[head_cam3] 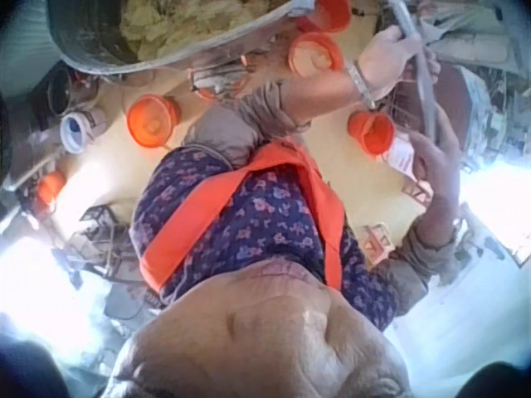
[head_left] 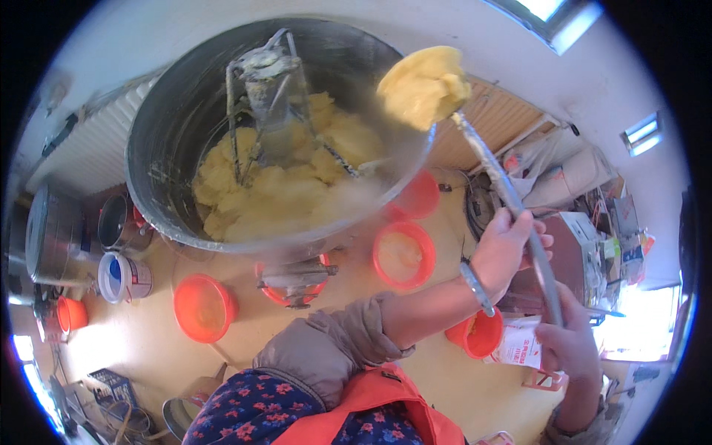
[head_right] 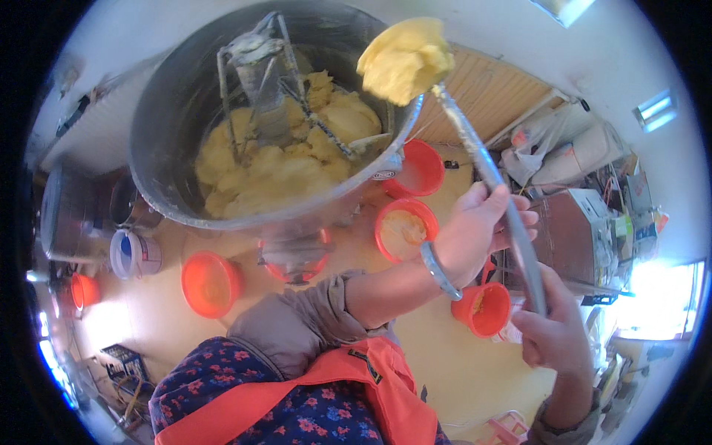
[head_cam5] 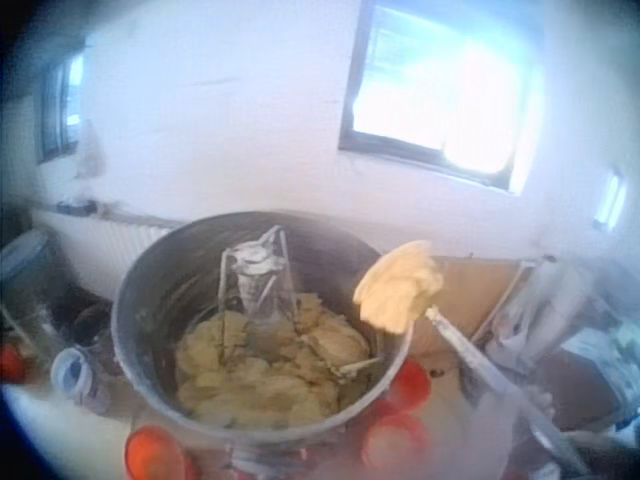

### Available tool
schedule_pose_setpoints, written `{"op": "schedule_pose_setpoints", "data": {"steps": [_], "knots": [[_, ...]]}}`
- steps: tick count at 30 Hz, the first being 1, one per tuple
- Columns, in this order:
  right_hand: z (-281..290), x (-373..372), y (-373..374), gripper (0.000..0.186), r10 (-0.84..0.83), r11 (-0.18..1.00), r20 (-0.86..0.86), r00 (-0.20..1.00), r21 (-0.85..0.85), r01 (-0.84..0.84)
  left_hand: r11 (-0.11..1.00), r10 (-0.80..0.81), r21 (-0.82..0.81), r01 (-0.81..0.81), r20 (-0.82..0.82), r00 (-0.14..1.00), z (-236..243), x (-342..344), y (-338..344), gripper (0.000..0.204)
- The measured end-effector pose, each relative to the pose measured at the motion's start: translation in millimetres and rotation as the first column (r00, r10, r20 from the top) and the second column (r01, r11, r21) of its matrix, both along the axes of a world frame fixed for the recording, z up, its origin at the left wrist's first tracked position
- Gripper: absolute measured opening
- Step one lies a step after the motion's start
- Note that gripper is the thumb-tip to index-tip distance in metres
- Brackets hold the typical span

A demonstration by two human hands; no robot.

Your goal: The person scoops dough from a large industrial mixer into red basins using a ladle, then walks to a dough sheeter and uses a scraper to smooth a large sheet of dough on the machine. The person repeats the scooping process several times.

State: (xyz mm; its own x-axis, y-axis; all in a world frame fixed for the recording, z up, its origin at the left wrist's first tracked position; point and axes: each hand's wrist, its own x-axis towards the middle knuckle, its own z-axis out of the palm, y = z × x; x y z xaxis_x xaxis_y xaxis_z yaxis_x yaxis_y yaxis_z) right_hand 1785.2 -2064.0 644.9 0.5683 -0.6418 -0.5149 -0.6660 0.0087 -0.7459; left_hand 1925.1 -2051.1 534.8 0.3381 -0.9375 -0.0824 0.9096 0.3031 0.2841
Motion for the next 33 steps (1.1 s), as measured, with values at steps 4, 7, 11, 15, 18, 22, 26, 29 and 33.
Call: {"op": "schedule_pose_setpoints", "data": {"steps": [4,7,11,15,18,22,26,29,33], "knots": [[-63,37,10,0.057,0.495,0.498,-0.237,0.836,-0.711,-0.496,0.983,0.130,0.130,-0.130,0.008,0.992,-51,24,14,0.025],[-79,50,17,0.057,0.366,0.399,-0.523,0.770,-0.659,-0.637,0.966,0.246,0.135,-0.219,-0.239,0.939,-73,31,25,0.022],[-89,58,24,0.054,0.314,0.314,-0.617,0.722,-0.650,-0.692,0.959,0.277,0.126,-0.252,-0.261,0.925,-83,39,33,0.018],[-107,48,26,0.062,0.260,0.163,-0.692,0.674,-0.656,-0.737,0.950,0.312,0.084,-0.301,-0.236,0.920,-90,34,34,0.015],[-127,38,23,0.059,0.318,0.200,-0.584,0.747,-0.729,-0.655,0.955,0.286,0.125,-0.268,-0.154,0.946,-97,25,34,0.014],[-134,31,8,0.056,0.324,0.216,-0.565,0.759,-0.736,-0.641,0.952,0.289,0.127,-0.277,-0.087,0.953,-100,25,26,0.015],[-139,28,1,0.062,0.332,0.315,-0.504,0.797,-0.738,-0.597,0.950,0.292,0.125,-0.287,-0.029,0.956,-95,29,20,0.014],[-151,25,7,0.066,0.394,0.413,-0.315,0.863,-0.778,-0.473,0.962,0.190,0.169,-0.213,0.145,0.971,-94,23,22,0.013],[-152,21,5,0.067,0.397,0.481,-0.266,0.878,-0.755,-0.446,0.945,0.294,0.126,-0.300,0.069,0.953,-98,15,25,0.013]]}}
